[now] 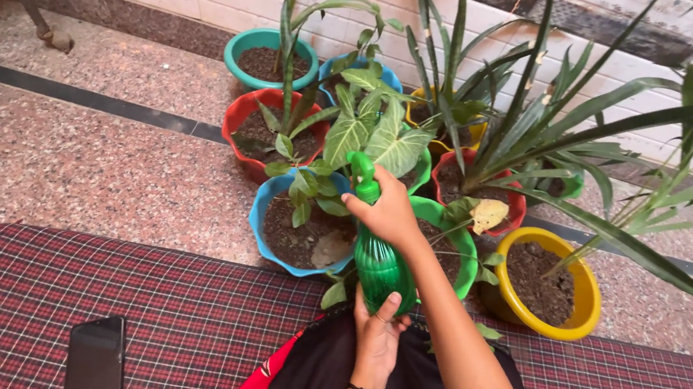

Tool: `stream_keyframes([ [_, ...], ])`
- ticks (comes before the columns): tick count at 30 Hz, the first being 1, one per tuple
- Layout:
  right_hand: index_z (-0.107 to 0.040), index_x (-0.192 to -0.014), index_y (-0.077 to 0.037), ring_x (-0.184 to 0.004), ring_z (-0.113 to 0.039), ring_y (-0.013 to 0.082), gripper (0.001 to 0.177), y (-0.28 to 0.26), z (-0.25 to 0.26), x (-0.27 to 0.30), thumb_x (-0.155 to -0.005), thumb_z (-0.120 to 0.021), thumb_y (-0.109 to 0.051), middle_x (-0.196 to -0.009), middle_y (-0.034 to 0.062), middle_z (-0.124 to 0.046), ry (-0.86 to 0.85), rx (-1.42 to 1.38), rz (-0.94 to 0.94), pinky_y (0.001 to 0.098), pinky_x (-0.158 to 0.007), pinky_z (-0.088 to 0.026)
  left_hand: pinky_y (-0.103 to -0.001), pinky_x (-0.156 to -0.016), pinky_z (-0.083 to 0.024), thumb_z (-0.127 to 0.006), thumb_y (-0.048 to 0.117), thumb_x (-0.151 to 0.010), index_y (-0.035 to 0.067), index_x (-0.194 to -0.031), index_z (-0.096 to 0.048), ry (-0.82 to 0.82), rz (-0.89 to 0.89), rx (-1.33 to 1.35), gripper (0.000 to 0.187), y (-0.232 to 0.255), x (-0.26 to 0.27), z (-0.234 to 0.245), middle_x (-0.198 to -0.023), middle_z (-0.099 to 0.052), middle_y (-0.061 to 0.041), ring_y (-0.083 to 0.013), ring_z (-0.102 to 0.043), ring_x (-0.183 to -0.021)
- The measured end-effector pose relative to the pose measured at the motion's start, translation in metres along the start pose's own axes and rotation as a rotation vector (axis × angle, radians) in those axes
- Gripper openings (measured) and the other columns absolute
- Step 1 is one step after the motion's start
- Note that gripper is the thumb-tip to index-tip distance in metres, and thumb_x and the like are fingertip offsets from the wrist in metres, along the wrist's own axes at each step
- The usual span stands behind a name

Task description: The person sits on a mat and uses a green spray bottle to mist water onto several potted plants arranged on the floor. The person sprays the leaves and soil of each plant in sequence.

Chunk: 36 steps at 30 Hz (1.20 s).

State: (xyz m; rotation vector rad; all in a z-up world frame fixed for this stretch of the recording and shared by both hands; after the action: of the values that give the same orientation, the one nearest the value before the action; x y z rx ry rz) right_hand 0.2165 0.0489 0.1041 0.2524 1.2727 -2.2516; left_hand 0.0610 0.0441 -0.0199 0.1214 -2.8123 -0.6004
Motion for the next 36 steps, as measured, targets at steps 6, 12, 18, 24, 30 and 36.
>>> stream_keyframes([
  [6,-0.065,-0.112,0.000,-0.091,-0.067,0.0224,0.044,0.044,0.021,0.018,-0.077,-0.083,-0.021,-0.101,0.0131,-0.070,0.155,0.131,0.056,0.0360,-0.081,-0.054,-0.020,-0.052,-0.041,-0.082,0.029,-0.087,0.007,-0.122,-0.057,-0.092,0.260,0.405,0.048,-0.064,-0.006,0.020,-0.101,-0.068,-0.009,-0.0080,-0.052,-0.064],
  [12,-0.068,-0.104,-0.004,-0.074,-0.072,0.0164,0.028,0.108,0.042,0.031,-0.083,-0.075,-0.020,-0.085,0.0067,-0.075,0.270,-0.182,-0.343,0.0330,-0.069,-0.057,-0.022,-0.054,-0.041,-0.079,0.032,-0.089,0.008,-0.116,-0.059,-0.117,0.273,0.290,0.041,-0.064,-0.014,0.028,-0.096,-0.065,-0.008,-0.0089,-0.052,-0.065],
  [18,-0.069,-0.085,-0.003,-0.062,-0.072,0.0207,0.027,0.070,0.041,0.020,-0.083,-0.076,-0.029,-0.067,0.0090,-0.071,0.229,0.159,-0.390,0.0356,-0.064,-0.054,-0.021,-0.057,-0.044,-0.076,0.034,-0.092,0.003,-0.117,-0.060,-0.185,0.322,0.427,0.043,-0.064,-0.019,0.022,-0.099,-0.065,-0.009,-0.0121,-0.055,-0.072],
  [24,-0.069,-0.077,-0.002,-0.061,-0.071,0.0230,0.028,0.052,0.024,0.014,-0.083,-0.076,-0.029,-0.064,0.0104,-0.070,0.179,0.202,-0.379,0.0363,-0.063,-0.054,-0.020,-0.056,-0.044,-0.076,0.035,-0.093,0.004,-0.117,-0.060,-0.184,0.326,0.489,0.042,-0.063,-0.020,0.027,-0.101,-0.065,-0.009,-0.0121,-0.055,-0.072],
  [30,-0.069,-0.082,-0.002,-0.063,-0.070,0.0183,0.022,0.069,0.051,0.027,-0.084,-0.076,-0.024,-0.070,0.0072,-0.071,0.204,0.075,-0.309,0.0353,-0.064,-0.054,-0.024,-0.058,-0.046,-0.076,0.034,-0.091,0.007,-0.118,-0.063,-0.200,0.334,0.340,0.040,-0.061,-0.006,0.014,-0.101,-0.066,-0.008,-0.0145,-0.058,-0.076],
  [36,-0.066,-0.109,-0.002,-0.068,-0.065,0.0175,0.029,0.098,0.136,0.048,-0.084,-0.078,-0.013,-0.084,0.0030,-0.069,0.341,-0.356,-0.438,0.0311,-0.059,-0.053,-0.027,-0.060,-0.054,-0.067,0.033,-0.092,0.026,-0.145,-0.031,-0.338,0.221,-0.075,0.065,-0.038,0.013,-0.021,-0.124,-0.064,-0.008,-0.0214,-0.070,-0.094],
])
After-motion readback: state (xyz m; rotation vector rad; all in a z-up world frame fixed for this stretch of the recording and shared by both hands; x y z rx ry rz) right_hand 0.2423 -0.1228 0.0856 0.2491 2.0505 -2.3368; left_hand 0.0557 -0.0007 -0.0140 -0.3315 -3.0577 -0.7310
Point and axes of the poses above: each hand's wrist, its own x-axis away from the middle knuckle, its own z-axis out of the back of the hand, y = z × x, the point moved 3 cm from there along -x, towards the middle knuckle
